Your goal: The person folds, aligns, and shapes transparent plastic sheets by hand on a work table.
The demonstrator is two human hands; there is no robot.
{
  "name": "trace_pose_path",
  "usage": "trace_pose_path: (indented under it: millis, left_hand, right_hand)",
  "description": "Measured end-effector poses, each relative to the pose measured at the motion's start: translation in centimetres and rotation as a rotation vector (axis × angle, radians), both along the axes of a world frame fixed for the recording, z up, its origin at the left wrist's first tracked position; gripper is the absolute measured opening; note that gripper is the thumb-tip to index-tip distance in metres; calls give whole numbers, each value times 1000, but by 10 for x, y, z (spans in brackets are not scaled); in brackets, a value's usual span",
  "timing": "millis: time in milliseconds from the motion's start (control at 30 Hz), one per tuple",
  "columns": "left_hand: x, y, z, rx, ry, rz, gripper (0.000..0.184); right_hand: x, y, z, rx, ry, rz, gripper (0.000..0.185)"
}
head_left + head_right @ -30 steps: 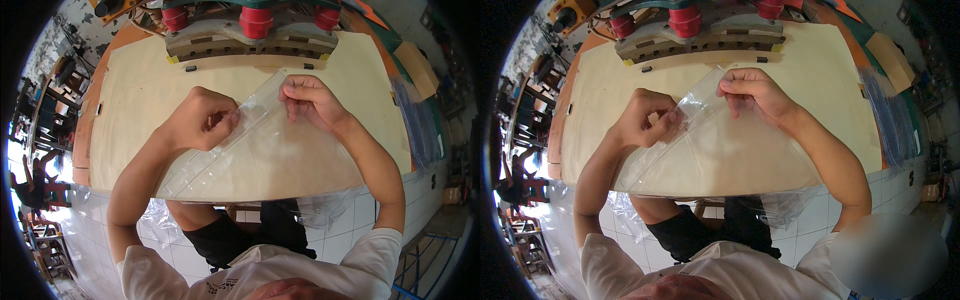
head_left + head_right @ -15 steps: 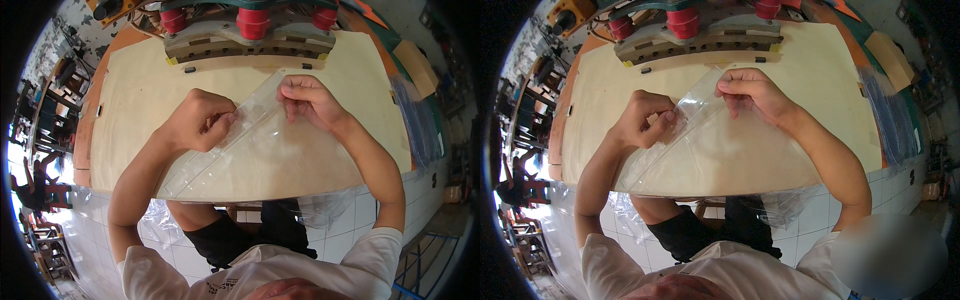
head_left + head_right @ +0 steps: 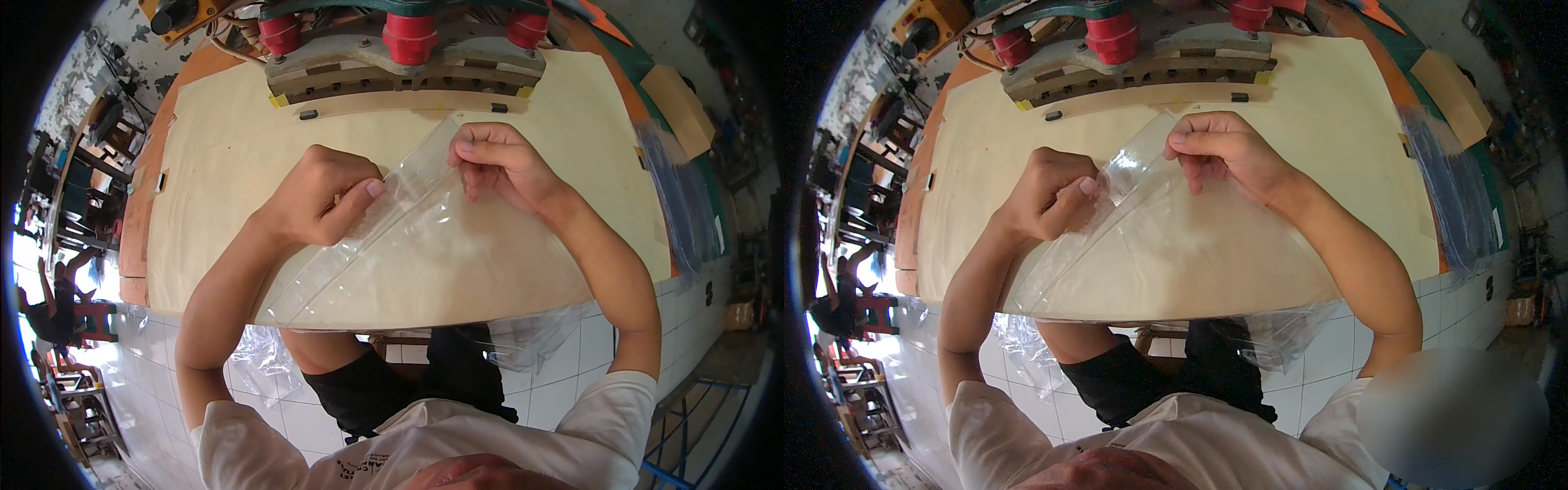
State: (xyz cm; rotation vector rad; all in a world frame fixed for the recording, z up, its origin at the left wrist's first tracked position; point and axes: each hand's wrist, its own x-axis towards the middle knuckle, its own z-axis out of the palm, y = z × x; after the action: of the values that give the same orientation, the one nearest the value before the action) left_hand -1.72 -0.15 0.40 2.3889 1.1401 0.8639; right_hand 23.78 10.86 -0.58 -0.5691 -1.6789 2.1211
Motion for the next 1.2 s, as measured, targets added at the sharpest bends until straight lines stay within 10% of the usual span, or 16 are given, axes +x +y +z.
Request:
trace_pose_path:
  millis: [1200]
  left_hand:
    - [3, 3, -2, 17, -105, 11, 43]
  right_hand:
    - [-1, 0, -3, 46, -29, 5, 21]
